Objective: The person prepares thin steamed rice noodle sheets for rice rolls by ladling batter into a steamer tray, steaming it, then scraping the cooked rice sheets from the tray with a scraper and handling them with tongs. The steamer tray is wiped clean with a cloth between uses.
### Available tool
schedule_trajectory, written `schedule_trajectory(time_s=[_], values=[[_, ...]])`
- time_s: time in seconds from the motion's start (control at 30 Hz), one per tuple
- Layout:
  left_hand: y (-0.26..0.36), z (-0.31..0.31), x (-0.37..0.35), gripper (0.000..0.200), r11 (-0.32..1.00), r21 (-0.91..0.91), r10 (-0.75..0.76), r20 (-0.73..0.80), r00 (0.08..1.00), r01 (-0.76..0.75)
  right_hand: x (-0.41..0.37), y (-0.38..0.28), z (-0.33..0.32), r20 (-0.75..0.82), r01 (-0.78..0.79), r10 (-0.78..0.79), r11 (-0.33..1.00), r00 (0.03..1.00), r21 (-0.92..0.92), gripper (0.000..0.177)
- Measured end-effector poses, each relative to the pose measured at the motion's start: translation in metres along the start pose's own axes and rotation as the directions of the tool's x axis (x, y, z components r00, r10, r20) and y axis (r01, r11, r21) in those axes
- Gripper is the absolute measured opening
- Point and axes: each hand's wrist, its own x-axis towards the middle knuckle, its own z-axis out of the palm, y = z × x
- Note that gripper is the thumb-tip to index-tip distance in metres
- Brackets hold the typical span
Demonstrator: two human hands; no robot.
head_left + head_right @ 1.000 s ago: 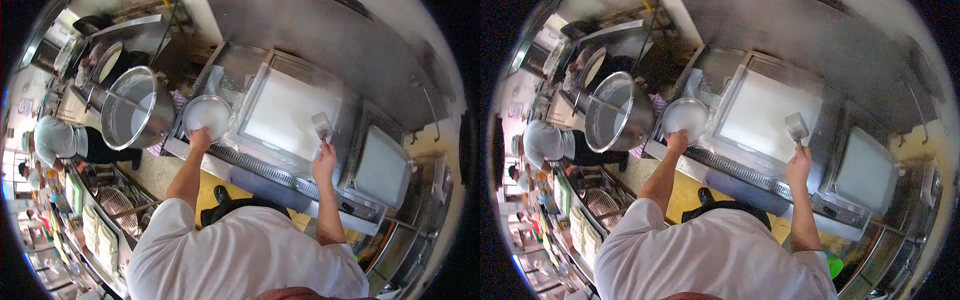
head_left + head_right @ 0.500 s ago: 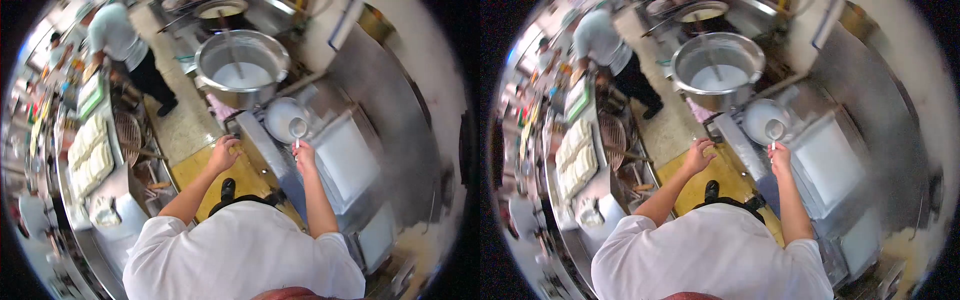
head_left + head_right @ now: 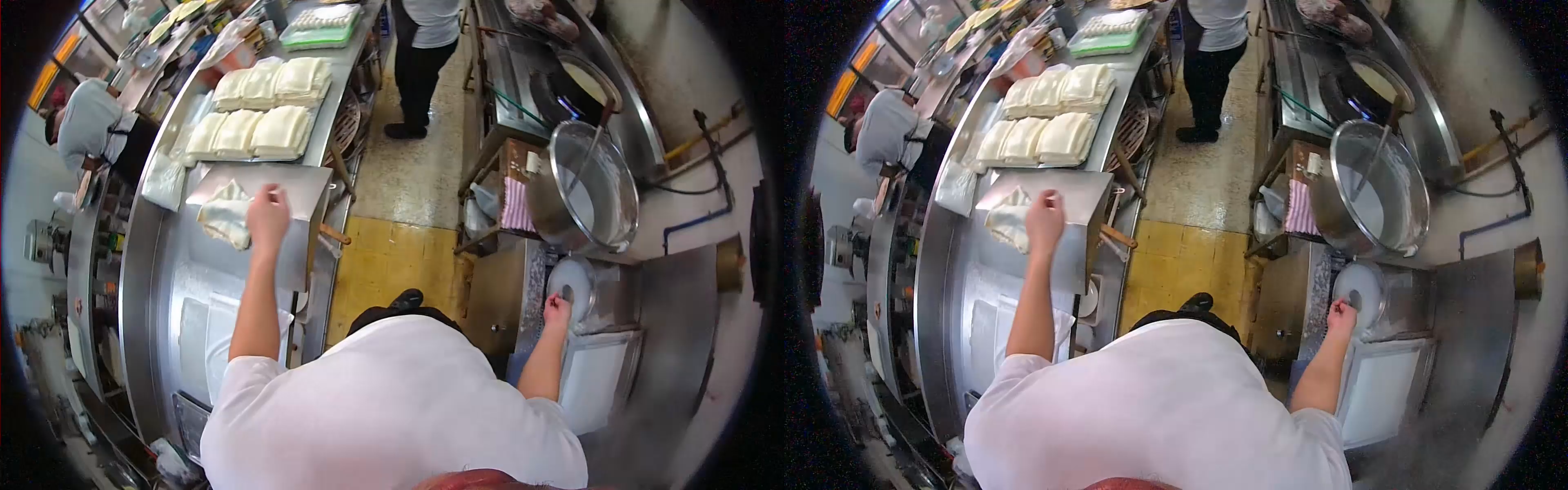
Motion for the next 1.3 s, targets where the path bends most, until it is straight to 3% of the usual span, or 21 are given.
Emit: schedule_trajectory(time_s=[0.1, 0.13, 0.2, 0.3, 0.33, 0.4, 0.53, 0.57, 0.6, 0.63, 0.73, 0.87, 0.93, 1.0, 1.03, 1.1, 1.3], values=[[-0.042, -0.043, 0.030, 0.052, 0.950, 0.236, -0.197, -0.059, 0.979, 0.205, -0.011, 0.006, 0.010, -0.008, 0.074, -0.074, 0.997, 0.997, -0.004, 0.034], [-0.054, -0.046, 0.040, 0.052, 0.950, 0.237, -0.196, -0.052, 0.979, 0.203, -0.015, 0.008, 0.011, -0.014, 0.078, -0.078, 0.997, 0.997, -0.005, 0.034], [-0.075, -0.044, 0.061, 0.077, 0.843, 0.300, -0.445, -0.079, 0.892, 0.447, -0.021, 0.013, 0.015, -0.003, 0.064, -0.064, 0.997, 0.998, 0.038, 0.025], [-0.116, -0.011, 0.073, 0.089, 0.857, 0.247, -0.455, -0.049, 0.889, 0.453, -0.026, 0.020, 0.011, 0.013, 0.041, -0.042, 0.999, 0.999, 0.036, 0.021], [-0.139, 0.008, 0.076, 0.079, 0.887, 0.149, -0.425, -0.106, 0.899, 0.437, -0.031, 0.022, 0.008, 0.051, 0.038, -0.038, 0.999, 0.998, -0.002, 0.018], [-0.182, 0.033, 0.087, 0.064, 0.893, 0.039, -0.446, -0.059, 0.893, 0.448, -0.036, 0.025, 0.000, 0.150, -0.006, 0.015, 0.998, 0.989, -0.061, 0.013], [-0.177, 0.039, 0.077, 0.047, 0.847, -0.228, -0.519, -0.151, 0.842, 0.481, -0.076, 0.035, -0.003, 0.286, 0.000, 0.037, 0.992, 0.957, -0.126, 0.008], [-0.167, 0.033, 0.069, 0.045, 0.866, -0.230, -0.480, -0.134, 0.867, 0.444, -0.087, 0.038, -0.002, 0.313, 0.008, 0.036, 0.990, 0.949, -0.141, 0.007], [-0.156, 0.028, 0.058, 0.045, 0.830, -0.395, -0.464, -0.097, 0.880, 0.395, -0.093, 0.039, -0.003, 0.334, 0.028, 0.050, 0.974, 0.941, -0.225, 0.007], [-0.157, 0.022, 0.053, 0.046, 0.908, -0.243, -0.378, -0.125, 0.917, 0.341, -0.099, 0.040, -0.007, 0.350, 0.045, 0.069, 0.950, 0.934, -0.309, 0.006], [-0.131, -0.001, 0.037, 0.054, 0.934, -0.104, -0.356, -0.155, 0.922, 0.343, -0.156, 0.045, -0.001, 0.245, 0.055, 0.024, 0.948, 0.969, -0.313, 0.017], [-0.037, -0.045, -0.007, 0.054, 0.968, -0.049, -0.249, -0.220, 0.943, 0.245, -0.200, 0.042, -0.015, 0.262, 0.095, 0.012, 0.915, 0.965, -0.392, 0.024], [-0.002, -0.058, -0.028, 0.052, 0.983, -0.065, -0.182, -0.236, 0.954, 0.171, -0.220, 0.034, -0.030, 0.345, 0.162, 0.011, 0.869, 0.938, -0.468, 0.026], [0.031, -0.071, -0.046, 0.045, 0.988, -0.152, -0.002, -0.266, 0.964, -0.039, -0.237, 0.020, -0.052, 0.371, 0.240, -0.049, 0.838, 0.927, -0.490, 0.027], [0.049, -0.078, -0.056, 0.045, 0.984, -0.161, 0.027, -0.263, 0.965, -0.072, -0.251, 0.012, -0.062, 0.402, 0.311, -0.089, 0.788, 0.911, -0.531, 0.028], [0.091, -0.091, -0.084, 0.040, 0.910, -0.305, 0.195, -0.284, 0.939, -0.281, -0.270, -0.008, -0.097, 0.375, 0.348, -0.152, 0.770, 0.914, -0.534, 0.033], [0.225, -0.127, -0.203, 0.035, 0.776, -0.475, 0.400, -0.139, 0.906, -0.415, -0.314, -0.071, -0.253, 0.253, 0.513, -0.451, 0.678, 0.856, -0.526, 0.030]])
